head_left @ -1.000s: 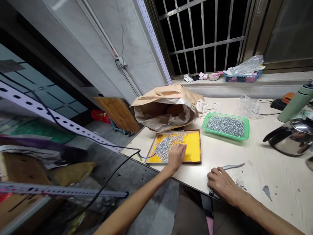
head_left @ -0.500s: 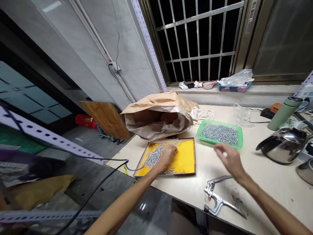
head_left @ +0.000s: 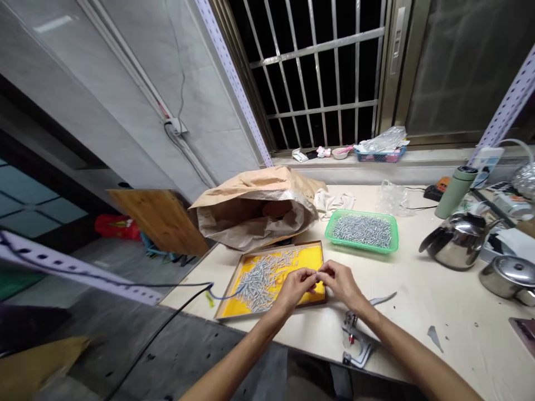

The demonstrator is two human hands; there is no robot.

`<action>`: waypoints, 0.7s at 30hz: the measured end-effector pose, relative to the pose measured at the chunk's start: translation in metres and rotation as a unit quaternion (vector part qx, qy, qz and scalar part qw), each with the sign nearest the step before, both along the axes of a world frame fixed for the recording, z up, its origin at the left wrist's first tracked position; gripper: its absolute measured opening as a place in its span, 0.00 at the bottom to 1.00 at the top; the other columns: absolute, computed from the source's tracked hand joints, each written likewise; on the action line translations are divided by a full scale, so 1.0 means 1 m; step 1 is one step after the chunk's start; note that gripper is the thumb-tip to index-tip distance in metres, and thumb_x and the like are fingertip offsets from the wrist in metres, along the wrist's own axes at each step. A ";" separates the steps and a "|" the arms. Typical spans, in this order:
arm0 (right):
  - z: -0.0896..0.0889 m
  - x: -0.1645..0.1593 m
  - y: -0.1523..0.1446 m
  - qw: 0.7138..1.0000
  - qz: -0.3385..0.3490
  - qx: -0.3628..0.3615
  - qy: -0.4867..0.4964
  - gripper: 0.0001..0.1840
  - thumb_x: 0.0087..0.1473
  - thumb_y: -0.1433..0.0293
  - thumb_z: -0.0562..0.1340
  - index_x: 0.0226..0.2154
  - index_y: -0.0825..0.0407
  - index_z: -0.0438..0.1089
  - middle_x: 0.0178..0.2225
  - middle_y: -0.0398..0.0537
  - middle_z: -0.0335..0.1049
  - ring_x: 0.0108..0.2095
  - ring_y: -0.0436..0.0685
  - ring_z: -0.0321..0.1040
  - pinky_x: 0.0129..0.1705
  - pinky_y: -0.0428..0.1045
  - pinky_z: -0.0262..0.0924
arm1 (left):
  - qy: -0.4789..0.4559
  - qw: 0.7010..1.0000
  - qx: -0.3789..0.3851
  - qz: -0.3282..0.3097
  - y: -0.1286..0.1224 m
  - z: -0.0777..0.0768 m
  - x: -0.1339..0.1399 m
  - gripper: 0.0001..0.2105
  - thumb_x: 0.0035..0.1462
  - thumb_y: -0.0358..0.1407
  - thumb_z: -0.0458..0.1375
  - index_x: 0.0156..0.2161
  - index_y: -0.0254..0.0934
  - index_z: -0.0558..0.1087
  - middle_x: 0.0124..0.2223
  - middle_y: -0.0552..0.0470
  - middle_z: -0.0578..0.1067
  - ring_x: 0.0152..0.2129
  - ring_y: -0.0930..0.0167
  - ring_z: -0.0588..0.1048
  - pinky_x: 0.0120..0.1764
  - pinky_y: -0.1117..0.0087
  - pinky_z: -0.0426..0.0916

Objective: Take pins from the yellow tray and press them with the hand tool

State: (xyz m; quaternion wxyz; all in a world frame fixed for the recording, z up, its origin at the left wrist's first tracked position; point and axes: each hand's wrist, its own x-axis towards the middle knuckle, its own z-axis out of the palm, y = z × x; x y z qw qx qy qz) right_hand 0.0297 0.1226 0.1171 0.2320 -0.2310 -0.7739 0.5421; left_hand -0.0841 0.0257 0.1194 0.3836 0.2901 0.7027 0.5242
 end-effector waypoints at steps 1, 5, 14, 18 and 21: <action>0.002 -0.003 -0.002 1.000 -0.002 -0.022 0.008 0.04 0.49 0.72 0.60 0.25 0.53 0.68 0.23 0.41 0.69 0.25 0.50 0.66 0.29 0.44 0.59 | 0.006 1.000 0.004 0.001 -0.002 0.003 0.000 0.23 0.35 0.51 0.66 0.28 0.32 0.72 0.25 0.54 0.72 0.22 0.75 0.69 0.28 0.73 0.68; 0.013 -0.012 -0.009 0.999 -0.031 -0.016 0.020 0.06 0.48 0.72 0.59 0.22 0.53 0.66 0.21 0.39 0.67 0.24 0.48 0.63 0.28 0.42 0.56 | -0.015 0.999 0.019 0.020 -0.011 0.013 -0.005 0.24 0.32 0.51 0.68 0.29 0.31 0.73 0.25 0.54 0.73 0.21 0.75 0.70 0.29 0.72 0.70; 0.019 -0.036 -0.035 0.989 -0.099 -0.109 -0.026 0.06 0.47 0.75 0.58 0.21 0.53 0.64 0.19 0.37 0.64 0.22 0.47 0.63 0.24 0.41 0.56 | -0.169 0.979 0.011 0.114 -0.029 0.015 -0.014 0.21 0.25 0.34 0.74 0.29 0.31 0.73 0.27 0.52 0.76 0.21 0.75 0.73 0.28 0.75 0.73; 0.014 -0.047 -0.034 0.980 -0.097 -0.169 -0.026 0.05 0.52 0.76 0.55 0.28 0.53 0.66 0.19 0.37 0.63 0.21 0.47 0.66 0.24 0.41 0.60 | -0.181 0.971 0.014 0.157 -0.027 0.009 -0.031 0.15 0.30 0.27 0.70 0.28 0.33 0.72 0.26 0.53 0.76 0.21 0.74 0.74 0.27 0.75 0.74; 0.012 -0.046 -0.025 0.994 -0.076 -0.033 -0.070 0.09 0.51 0.78 0.57 0.36 0.54 0.69 0.31 0.45 0.72 0.35 0.52 0.71 0.37 0.46 0.66 | -0.140 0.969 0.025 0.204 -0.025 0.011 -0.035 0.15 0.29 0.28 0.69 0.28 0.33 0.72 0.25 0.54 0.76 0.20 0.74 0.74 0.25 0.76 0.73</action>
